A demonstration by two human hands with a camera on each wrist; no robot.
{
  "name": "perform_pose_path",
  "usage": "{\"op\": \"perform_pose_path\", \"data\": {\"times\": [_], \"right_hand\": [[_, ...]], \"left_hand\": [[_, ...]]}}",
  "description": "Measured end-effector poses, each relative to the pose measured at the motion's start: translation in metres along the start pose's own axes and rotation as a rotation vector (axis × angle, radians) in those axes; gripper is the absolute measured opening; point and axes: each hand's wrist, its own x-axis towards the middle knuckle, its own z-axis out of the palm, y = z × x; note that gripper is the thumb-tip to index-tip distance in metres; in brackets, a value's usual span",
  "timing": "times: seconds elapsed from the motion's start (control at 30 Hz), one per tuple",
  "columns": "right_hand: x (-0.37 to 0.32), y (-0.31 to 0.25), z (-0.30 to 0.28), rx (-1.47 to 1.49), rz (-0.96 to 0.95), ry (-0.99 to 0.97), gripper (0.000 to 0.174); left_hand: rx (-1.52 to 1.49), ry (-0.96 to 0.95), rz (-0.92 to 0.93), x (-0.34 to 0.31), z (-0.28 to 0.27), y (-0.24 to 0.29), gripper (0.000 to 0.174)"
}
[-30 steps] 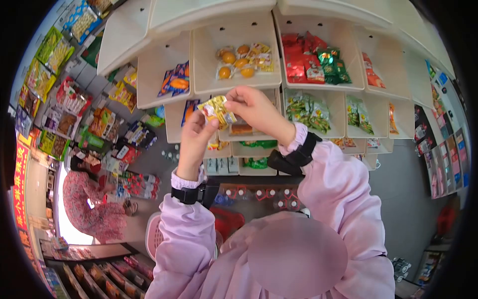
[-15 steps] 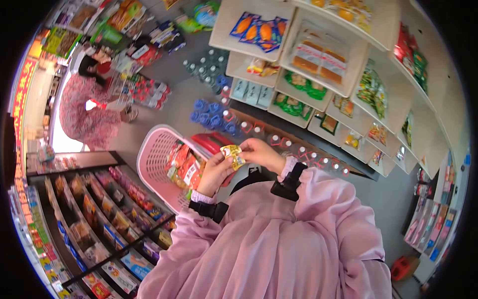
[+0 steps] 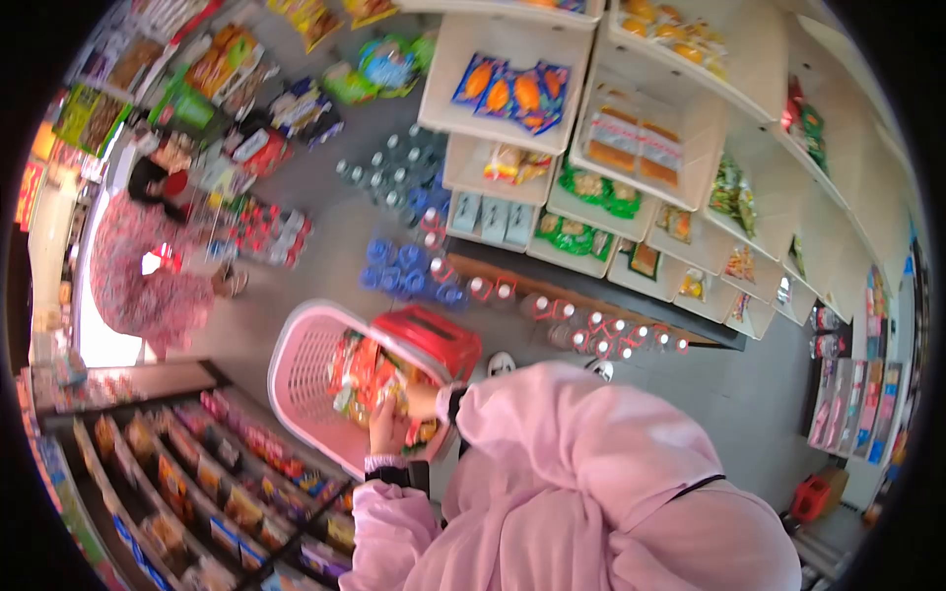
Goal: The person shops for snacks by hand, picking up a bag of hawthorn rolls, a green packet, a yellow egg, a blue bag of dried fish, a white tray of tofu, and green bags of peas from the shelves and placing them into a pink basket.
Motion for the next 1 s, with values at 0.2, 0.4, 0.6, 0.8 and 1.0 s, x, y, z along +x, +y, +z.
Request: {"op": "perform_pose_path", "data": {"times": [0.2, 0.4, 0.6, 0.8, 1.0], "right_hand": [[-0.009, 0.005, -0.013, -0.103, -0.037, -0.060, 0.027], [-0.048, -0.010, -0.074, 0.123, -0.072, 0.003, 0.026], [-0.107, -0.045, -0.143, 0.213, -0.213, 0.198, 0.029], [-0.189, -0.080, -0.233, 0.163, -0.380, 0.394, 0.023], [-0.262, -0.098, -0.338, -0.007, -0.541, 0.728, 0.022]], "left_hand": [[0.064, 0.047, -0.023, 0.068, -0.019, -0.006, 0.007], [0.257, 0.083, 0.022, 0.084, -0.013, 0.002, 0.017], [0.582, 0.288, 0.346, 0.095, -0.006, 0.004, 0.031], [0.642, -0.178, 0.512, 0.041, 0.116, 0.066, 0.020], [0.686, -0.471, 0.783, -0.045, 0.273, 0.097, 0.017]]}}
